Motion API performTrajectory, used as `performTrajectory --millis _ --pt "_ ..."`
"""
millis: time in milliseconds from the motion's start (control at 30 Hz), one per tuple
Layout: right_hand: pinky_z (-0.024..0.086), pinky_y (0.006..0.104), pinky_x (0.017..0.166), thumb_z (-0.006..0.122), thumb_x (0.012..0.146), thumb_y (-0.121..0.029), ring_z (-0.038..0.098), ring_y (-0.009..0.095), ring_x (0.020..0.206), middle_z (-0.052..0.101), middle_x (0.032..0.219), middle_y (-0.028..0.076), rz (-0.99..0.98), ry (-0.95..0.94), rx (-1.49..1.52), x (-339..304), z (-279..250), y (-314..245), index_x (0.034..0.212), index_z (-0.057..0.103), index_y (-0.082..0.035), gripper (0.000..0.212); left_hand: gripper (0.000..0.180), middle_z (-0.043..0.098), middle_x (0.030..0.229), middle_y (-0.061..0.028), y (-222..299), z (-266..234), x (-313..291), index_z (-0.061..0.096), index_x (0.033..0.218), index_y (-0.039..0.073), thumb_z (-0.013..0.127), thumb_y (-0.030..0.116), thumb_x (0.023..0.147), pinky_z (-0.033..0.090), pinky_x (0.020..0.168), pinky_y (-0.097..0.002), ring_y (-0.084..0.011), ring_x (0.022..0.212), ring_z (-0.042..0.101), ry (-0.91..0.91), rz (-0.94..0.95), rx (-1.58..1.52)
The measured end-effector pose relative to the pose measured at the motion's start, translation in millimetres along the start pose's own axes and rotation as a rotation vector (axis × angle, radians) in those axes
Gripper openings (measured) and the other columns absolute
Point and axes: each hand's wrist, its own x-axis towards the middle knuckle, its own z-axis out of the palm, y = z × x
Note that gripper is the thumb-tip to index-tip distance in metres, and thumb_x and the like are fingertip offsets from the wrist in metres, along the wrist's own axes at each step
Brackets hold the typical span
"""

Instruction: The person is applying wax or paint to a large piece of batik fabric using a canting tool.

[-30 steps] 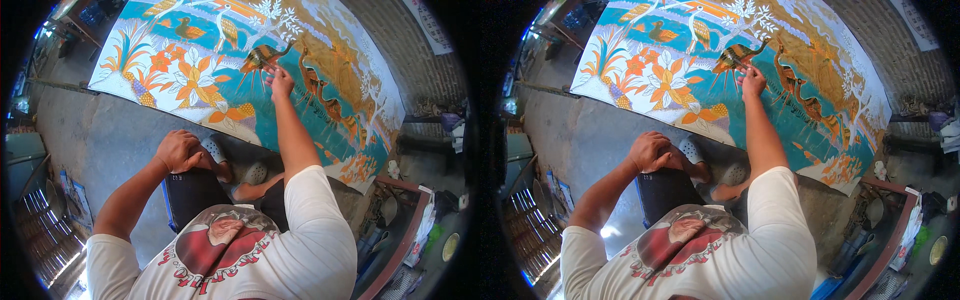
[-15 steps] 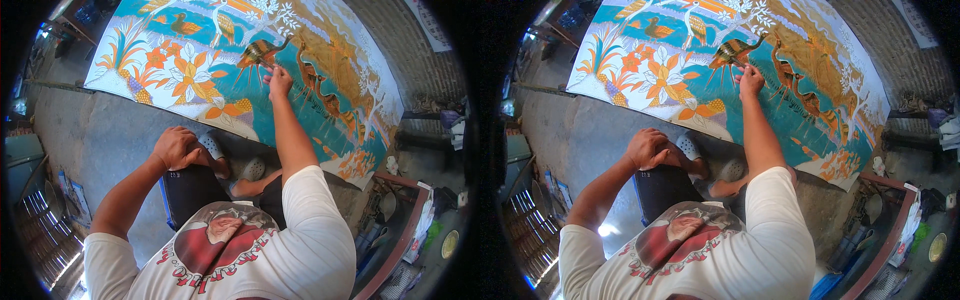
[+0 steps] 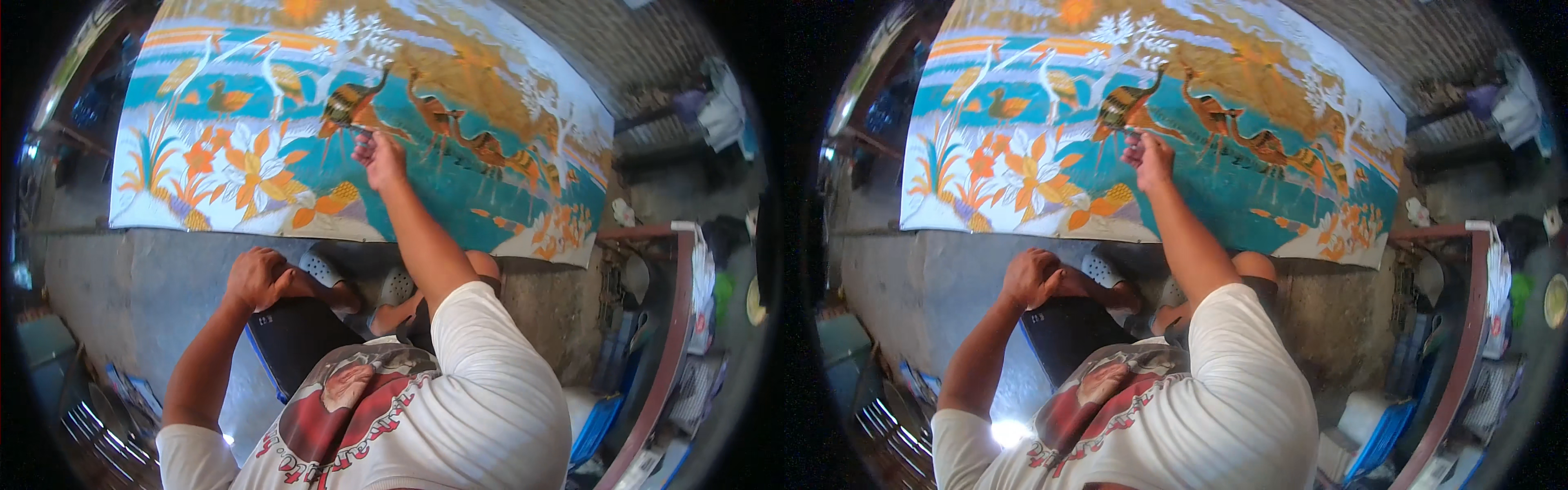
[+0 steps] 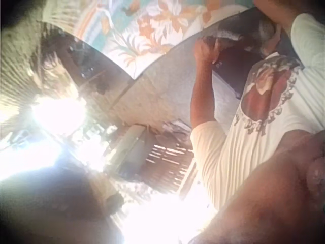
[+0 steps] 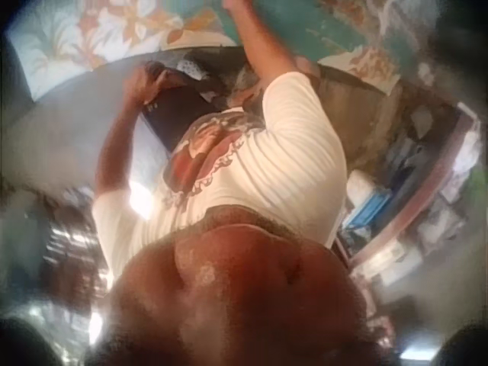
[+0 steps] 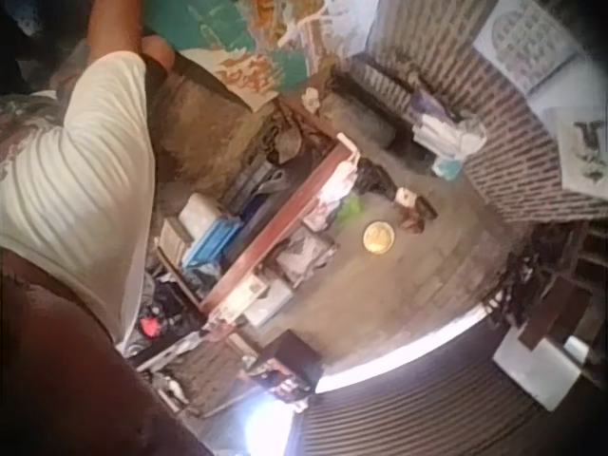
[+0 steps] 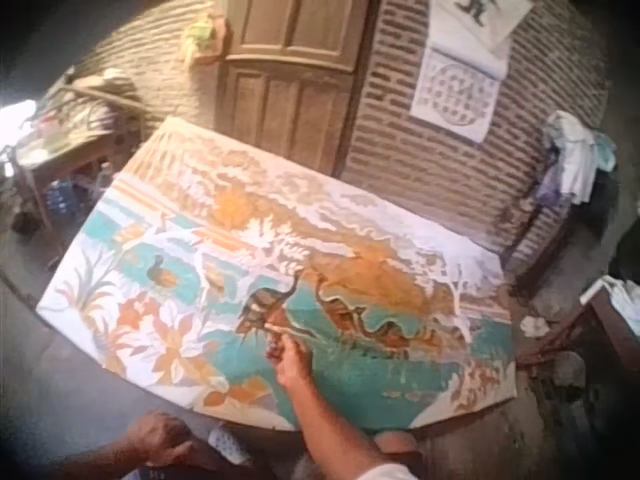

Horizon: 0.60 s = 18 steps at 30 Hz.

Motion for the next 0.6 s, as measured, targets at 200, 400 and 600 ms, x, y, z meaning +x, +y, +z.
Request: performTrajectory --millis 200,400,600 --pt "0.061 0.0398 0.065 0.060 0.098 -0.024 0.068 0.020 0.070 0.072 0.091 0.010 0.122 -0.134 0.297 -82.4 -59.2 -58.9 0.115 0.066 -0.006 0.026 0.043 0.071 0.099 -0.0167 2.6 4.1 -1.4 0.074 0.096 0.007 0.060 0.046 0.086 0.050 0.088 -0.0471 -0.0378 0.100 0.064 -0.082 -0.078 0.028" --pt "0.061 0.0422 0.071 0.058 0.099 -0.029 0.069 0.022 0.074 0.072 0.090 0.010 -0.072 0.001 0.382 -185.9 -233.3 -141.0 0.116 0.066 -0.005 0.030 0.059 0.071 0.110 -0.0212 -17.4 16.6 22.4 0.075 0.109 0.006 0.056 0.058 0.090 0.049 0.097 -0.0446 -0.0372 0.108 0.066 -0.407 -0.337 0.026" --pt "0.059 0.0394 0.070 0.060 0.098 -0.024 0.065 0.021 0.071 0.069 0.086 0.009 -0.340 0.669 0.178 -369.1 -434.1 -173.4 0.115 0.065 -0.005 0.026 0.070 0.072 0.109 -0.0227 -55.3 51.5 46.6 0.074 0.111 0.005 0.055 0.068 0.088 0.048 0.095 -0.0431 -0.0356 0.105 0.067 -0.770 -0.339 0.284"
